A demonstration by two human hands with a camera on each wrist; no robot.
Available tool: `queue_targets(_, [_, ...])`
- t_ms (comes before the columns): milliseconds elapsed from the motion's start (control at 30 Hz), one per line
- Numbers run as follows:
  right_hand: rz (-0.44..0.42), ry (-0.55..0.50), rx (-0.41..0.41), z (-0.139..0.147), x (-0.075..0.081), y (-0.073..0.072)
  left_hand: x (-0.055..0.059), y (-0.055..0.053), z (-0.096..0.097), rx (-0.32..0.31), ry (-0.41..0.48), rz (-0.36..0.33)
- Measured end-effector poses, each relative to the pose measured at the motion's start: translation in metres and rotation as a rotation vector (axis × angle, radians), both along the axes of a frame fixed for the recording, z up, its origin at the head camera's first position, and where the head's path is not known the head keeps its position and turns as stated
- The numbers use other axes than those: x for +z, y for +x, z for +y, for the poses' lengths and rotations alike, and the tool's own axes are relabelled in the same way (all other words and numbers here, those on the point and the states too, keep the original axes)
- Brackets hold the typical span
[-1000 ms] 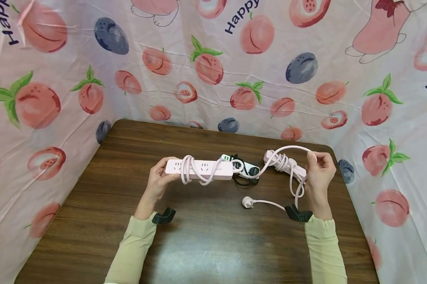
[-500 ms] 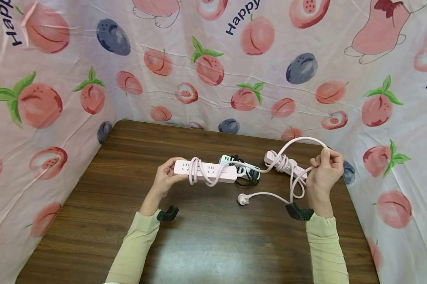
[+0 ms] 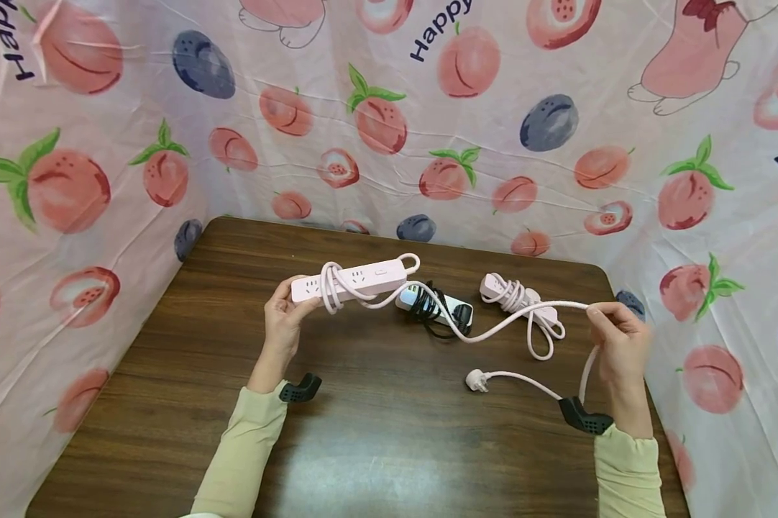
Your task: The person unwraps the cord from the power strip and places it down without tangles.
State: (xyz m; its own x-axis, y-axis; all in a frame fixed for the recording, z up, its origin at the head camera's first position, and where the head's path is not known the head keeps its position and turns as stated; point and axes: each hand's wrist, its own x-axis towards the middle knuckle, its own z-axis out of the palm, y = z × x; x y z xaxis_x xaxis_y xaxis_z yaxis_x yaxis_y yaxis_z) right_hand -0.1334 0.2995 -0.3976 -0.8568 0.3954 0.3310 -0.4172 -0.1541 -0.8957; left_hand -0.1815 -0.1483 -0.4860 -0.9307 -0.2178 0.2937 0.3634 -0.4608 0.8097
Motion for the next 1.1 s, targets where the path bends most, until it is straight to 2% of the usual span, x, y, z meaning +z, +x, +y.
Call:
queue_targets(67, [-0.112, 0.202, -0.084, 0.004, -0.007, -0.001, 0.003, 0.000, 0.001, -0.011, 0.026, 0.006])
queue_targets(133, [-0.210, 0.375, -0.133, 0.007, -0.016, -0.002, 0.005, 0.001, 0.001, -0.025, 0.042, 0.011])
queue_targets(233, [-0.319, 0.621, -0.206, 0.013, -0.027, -0.005, 0.009, 0.003, 0.002, -0.046, 0.072, 0.019])
queue_targets(300, [-0.387, 0.749, -0.251, 0.018, -0.034, -0.006, 0.011, 0.004, 0.002, -0.051, 0.087, 0.025])
queue_targets(400, [-0.467, 0.887, -0.316, 0.027, -0.046, -0.007, 0.013, 0.004, 0.000, -0.056, 0.106, 0.037])
queue_targets(533, [-0.520, 0.959, -0.346, 0.038, -0.063, -0.011, 0.014, 0.004, -0.002, -0.059, 0.110, 0.055])
queue_targets(633, [-0.601, 1.003, -0.312, 0.046, -0.077, -0.013, 0.015, 0.004, -0.003, -0.057, 0.108, 0.061])
queue_targets(800, [-0.752, 1.089, -0.151, 0.055, -0.097, -0.011, 0.017, 0.005, -0.001, -0.064, 0.105, 0.043])
queue_targets(967, [-0.801, 1.152, 0.016, 0.052, -0.109, -0.011, 0.018, 0.007, 0.003, -0.072, 0.116, 0.031])
queue_targets(1100, [-0.815, 1.179, 0.143, 0.048, -0.112, -0.011, 0.019, 0.007, 0.005, -0.076, 0.117, 0.034])
